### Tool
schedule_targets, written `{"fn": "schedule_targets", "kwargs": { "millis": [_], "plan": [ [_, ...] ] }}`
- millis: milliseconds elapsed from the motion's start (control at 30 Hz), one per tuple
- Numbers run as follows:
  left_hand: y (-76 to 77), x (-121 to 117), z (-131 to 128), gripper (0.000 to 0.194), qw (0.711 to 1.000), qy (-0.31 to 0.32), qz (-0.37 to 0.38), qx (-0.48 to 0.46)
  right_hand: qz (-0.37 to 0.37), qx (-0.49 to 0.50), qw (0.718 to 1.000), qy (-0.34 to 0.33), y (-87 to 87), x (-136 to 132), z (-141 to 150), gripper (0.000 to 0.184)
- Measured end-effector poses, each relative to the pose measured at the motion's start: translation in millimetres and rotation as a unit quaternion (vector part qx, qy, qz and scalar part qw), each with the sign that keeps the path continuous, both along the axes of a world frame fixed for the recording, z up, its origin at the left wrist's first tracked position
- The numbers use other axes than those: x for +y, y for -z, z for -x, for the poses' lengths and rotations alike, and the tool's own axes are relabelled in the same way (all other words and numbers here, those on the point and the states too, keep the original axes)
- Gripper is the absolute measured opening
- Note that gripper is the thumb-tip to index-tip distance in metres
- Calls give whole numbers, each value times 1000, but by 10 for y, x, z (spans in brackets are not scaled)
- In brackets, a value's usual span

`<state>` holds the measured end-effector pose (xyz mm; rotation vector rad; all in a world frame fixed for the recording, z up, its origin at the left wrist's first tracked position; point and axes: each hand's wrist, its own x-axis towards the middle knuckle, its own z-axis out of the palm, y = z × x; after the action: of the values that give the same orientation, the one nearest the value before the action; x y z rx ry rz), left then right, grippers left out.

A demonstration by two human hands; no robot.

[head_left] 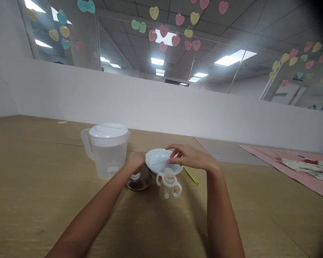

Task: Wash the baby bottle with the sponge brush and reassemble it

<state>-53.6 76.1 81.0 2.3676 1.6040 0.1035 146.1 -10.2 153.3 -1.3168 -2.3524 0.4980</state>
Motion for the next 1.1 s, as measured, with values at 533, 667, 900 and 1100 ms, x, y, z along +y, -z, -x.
{"fn": "schedule_targets", "kwargs": {
  "millis": [533,667,900,1100],
  "plan": [
    [-669,-342,79,32,855,202,-45,-475,11,334,940,-71,153,323,273,37],
    [-607,-315,-61,35,831,108,-151,-524,-49,387,921,7,221,432,331,40],
    [-578,-326,-118,43,812,91,-143,-558,-65,409,909,40,222,436,364,42],
    [-577,-387,-202,26,788,101,-140,-591,-125,381,913,71,212,409,407,31]
  ]
}}
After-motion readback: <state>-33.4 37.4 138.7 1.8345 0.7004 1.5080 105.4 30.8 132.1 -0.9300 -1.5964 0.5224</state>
